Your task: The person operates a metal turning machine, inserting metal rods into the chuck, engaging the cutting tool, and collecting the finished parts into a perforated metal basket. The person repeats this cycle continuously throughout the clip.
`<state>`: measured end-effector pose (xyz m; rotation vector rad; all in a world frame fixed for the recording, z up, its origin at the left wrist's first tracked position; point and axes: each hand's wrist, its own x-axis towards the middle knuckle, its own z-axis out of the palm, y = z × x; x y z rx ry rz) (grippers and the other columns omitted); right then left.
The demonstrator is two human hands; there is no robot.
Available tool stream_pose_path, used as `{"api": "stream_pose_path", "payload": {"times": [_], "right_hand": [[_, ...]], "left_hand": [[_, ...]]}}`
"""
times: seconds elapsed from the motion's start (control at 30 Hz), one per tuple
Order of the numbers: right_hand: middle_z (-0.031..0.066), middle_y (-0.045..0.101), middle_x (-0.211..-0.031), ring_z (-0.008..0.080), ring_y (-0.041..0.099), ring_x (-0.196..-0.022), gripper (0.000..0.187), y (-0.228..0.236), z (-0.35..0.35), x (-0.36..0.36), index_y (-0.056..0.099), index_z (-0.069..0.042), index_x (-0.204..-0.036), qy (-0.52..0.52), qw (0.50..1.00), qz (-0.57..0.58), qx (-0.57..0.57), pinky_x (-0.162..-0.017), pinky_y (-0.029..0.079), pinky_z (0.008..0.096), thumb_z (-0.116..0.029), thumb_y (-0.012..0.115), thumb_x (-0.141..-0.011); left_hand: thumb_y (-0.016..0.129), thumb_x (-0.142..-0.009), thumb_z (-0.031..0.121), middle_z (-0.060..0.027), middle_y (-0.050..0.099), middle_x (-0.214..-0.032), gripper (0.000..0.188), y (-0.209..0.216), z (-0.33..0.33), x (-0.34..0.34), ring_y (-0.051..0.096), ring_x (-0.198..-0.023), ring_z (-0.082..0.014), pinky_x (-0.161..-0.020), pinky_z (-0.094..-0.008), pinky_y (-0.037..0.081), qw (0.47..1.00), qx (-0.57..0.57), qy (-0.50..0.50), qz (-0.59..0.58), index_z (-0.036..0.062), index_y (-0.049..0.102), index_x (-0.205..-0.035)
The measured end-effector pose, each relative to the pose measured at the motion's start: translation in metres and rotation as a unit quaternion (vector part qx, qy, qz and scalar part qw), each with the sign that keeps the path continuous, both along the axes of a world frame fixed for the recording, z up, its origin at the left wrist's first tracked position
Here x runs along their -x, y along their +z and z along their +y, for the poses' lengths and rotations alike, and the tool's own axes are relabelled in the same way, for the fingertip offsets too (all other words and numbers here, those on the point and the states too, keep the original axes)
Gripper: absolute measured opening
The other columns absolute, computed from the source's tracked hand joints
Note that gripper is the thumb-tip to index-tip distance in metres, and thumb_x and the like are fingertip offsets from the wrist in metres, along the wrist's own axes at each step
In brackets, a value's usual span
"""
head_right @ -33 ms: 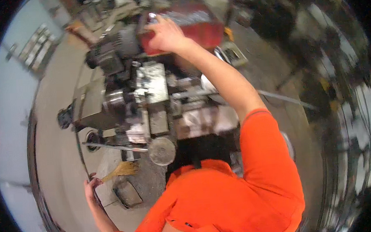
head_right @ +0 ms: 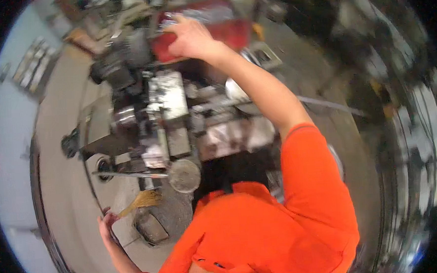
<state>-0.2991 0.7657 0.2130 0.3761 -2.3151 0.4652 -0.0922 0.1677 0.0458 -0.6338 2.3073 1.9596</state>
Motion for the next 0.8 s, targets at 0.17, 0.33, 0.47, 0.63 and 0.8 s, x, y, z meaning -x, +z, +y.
{"api": "stream_pose_path", "payload": {"times": [0.17,0.33,0.47,0.63,0.8], "right_hand": [[0.0122,0.059,-0.109,0.0282,0.061,-0.092,0.036,-0.067,0.119,-0.155,0.064,-0.003,-0.097,-0.058,0.988,-0.114,0.091,-0.077,0.049,0.033,-0.014,0.061,-0.062],[0.017,0.065,-0.082,0.0334,0.062,-0.077,0.026,-0.232,0.255,-0.372,0.068,-0.005,-0.081,-0.443,0.823,-0.351,0.059,-0.068,0.05,0.0394,-0.023,0.061,-0.063],[0.0203,0.063,-0.096,0.0333,0.061,-0.091,0.025,-0.3,0.245,-0.438,0.067,-0.005,-0.086,-0.563,0.647,-0.506,0.091,-0.079,0.049,0.0387,-0.018,0.056,-0.068],[0.0195,0.061,-0.107,0.03,0.058,-0.103,0.036,-0.388,0.276,-0.452,0.066,-0.003,-0.093,-0.547,0.607,-0.556,0.15,-0.091,0.045,0.0372,-0.027,0.056,-0.069],[0.0129,0.063,-0.105,0.0307,0.058,-0.101,0.035,-0.419,0.296,-0.431,0.067,-0.011,-0.097,-0.526,0.625,-0.568,0.103,-0.087,0.046,0.038,-0.034,0.055,-0.074]], "left_hand": [[0.064,-0.08,0.021,-0.0094,0.057,-0.078,0.043,-0.032,-0.042,-0.018,0.057,-0.072,-0.0185,-0.066,-0.0327,0.049,0.994,0.089,0.057,-0.041,-0.0049,0.051,-0.111],[0.063,-0.081,0.026,-0.0123,0.056,-0.076,0.045,-0.044,-0.041,0.012,0.055,-0.07,-0.0201,-0.068,-0.0376,0.049,0.997,-0.029,-0.059,-0.045,-0.002,0.051,-0.114],[0.064,-0.08,0.027,-0.0127,0.056,-0.089,0.055,-0.068,-0.097,0.01,0.055,-0.078,-0.0206,-0.074,-0.0384,0.048,0.99,-0.02,0.011,-0.142,0.0021,0.045,-0.124],[0.066,-0.078,0.031,-0.0117,0.054,-0.095,0.063,-0.04,-0.055,0.005,0.054,-0.085,-0.0215,-0.083,-0.0398,0.046,0.988,0.062,0.043,-0.131,0.0017,0.042,-0.128],[0.064,-0.081,0.032,-0.0056,0.059,-0.072,0.034,-0.022,-0.011,-0.012,0.056,-0.064,-0.0156,-0.066,-0.0323,0.049,0.987,0.133,0.056,-0.069,0.0028,0.059,-0.097]]}}
